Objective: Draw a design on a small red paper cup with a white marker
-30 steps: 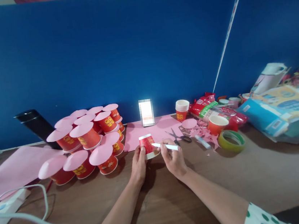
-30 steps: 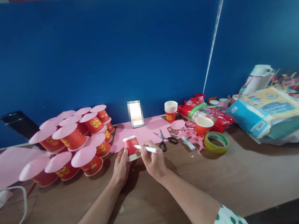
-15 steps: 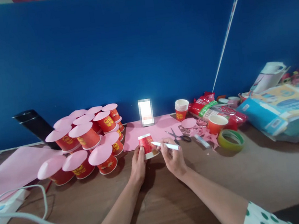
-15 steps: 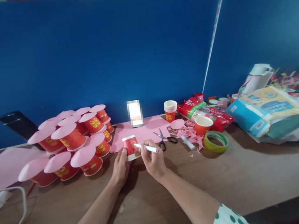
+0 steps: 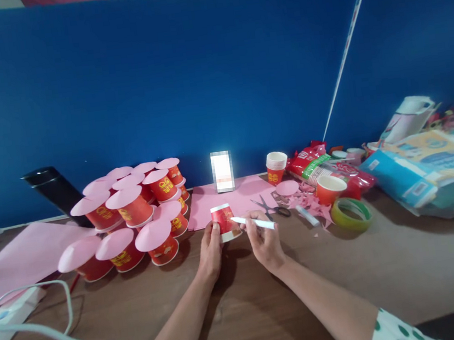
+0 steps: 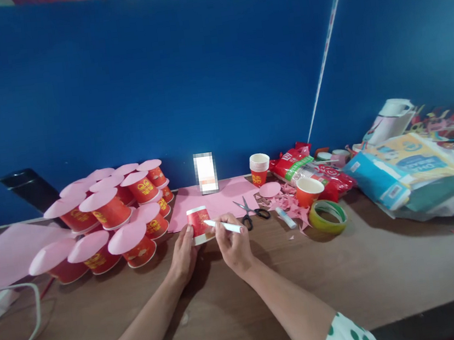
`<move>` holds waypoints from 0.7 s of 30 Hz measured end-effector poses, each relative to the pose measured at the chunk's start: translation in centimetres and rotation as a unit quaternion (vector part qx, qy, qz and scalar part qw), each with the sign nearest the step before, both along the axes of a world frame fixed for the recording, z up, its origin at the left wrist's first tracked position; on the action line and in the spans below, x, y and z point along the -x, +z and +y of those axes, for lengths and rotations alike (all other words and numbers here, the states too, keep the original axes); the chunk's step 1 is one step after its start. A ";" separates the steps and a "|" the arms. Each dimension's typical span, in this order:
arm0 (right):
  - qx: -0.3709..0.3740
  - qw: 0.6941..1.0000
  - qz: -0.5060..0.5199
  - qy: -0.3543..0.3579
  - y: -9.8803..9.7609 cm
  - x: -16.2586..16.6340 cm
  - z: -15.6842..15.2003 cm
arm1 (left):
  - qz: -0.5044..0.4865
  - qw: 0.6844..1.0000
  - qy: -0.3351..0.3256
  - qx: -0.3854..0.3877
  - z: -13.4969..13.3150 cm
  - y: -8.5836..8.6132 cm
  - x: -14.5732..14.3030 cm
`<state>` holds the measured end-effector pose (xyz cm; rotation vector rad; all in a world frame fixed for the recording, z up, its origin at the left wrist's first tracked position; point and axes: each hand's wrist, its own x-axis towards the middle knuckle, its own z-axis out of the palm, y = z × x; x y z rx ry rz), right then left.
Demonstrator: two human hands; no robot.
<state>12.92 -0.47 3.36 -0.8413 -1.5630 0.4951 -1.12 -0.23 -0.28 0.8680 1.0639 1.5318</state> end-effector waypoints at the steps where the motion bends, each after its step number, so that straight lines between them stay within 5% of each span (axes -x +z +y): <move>1: 0.002 1.000 0.010 -0.001 0.1 0.0 -0.1 | -0.008 1.000 -0.002 -0.001 0.0 0.0 0.0; 14: -0.019 0.991 -0.119 -0.064 -0.8 0.5 0.6 | -0.197 0.979 0.028 -0.037 0.1 1.1 0.1; 21: 0.024 0.990 -0.138 0.000 -1.6 1.2 0.3 | -0.237 0.971 -0.009 -0.020 -0.3 1.8 0.1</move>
